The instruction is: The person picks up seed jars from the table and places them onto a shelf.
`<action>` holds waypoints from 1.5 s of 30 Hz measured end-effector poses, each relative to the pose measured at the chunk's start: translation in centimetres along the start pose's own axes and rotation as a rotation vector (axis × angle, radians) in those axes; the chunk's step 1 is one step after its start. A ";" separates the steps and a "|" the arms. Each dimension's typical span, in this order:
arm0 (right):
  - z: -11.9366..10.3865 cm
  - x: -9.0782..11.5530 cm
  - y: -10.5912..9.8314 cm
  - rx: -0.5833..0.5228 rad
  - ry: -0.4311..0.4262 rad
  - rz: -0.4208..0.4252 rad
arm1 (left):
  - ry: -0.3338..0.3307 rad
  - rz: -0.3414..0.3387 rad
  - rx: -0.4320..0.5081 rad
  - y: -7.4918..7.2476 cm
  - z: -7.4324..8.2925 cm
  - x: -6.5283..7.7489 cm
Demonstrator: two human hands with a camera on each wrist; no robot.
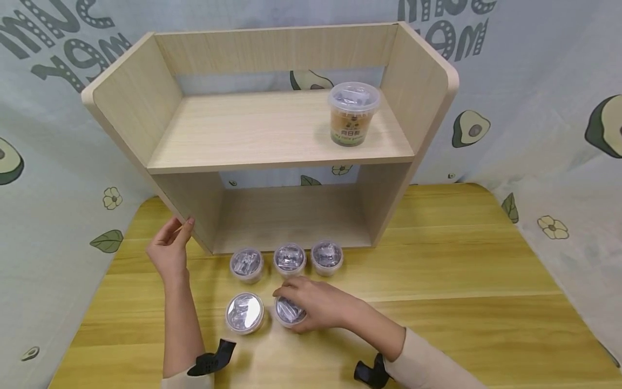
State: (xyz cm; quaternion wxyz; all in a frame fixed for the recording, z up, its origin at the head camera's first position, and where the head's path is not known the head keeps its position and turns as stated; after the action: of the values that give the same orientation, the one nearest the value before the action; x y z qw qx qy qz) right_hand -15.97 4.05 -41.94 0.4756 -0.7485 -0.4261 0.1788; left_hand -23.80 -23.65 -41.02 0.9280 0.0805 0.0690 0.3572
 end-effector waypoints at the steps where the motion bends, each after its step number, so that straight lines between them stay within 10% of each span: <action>1: 0.0 0.0 0.0 -0.001 0.000 0.000 | -0.002 0.001 0.001 0.0 0.0 0.0; 45: -0.1 0.0 -0.1 0.007 -0.025 0.018 | 0.007 -0.001 0.011 0.0 0.1 0.1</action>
State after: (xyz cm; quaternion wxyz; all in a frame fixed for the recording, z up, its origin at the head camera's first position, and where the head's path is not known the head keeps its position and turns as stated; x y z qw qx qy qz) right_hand -15.99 4.03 -41.78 0.4715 -0.7482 -0.4247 0.1938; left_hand -23.69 -23.60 -40.94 0.9274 0.0845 0.0741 0.3567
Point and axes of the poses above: each hand's wrist, its own x-axis away from the middle knuckle, its own y-axis out of the palm, z = x × y, the point moved 9 cm from there along -x, towards the middle knuckle, and after that the axes turned 3 degrees about -y, right-handed, at the moved point
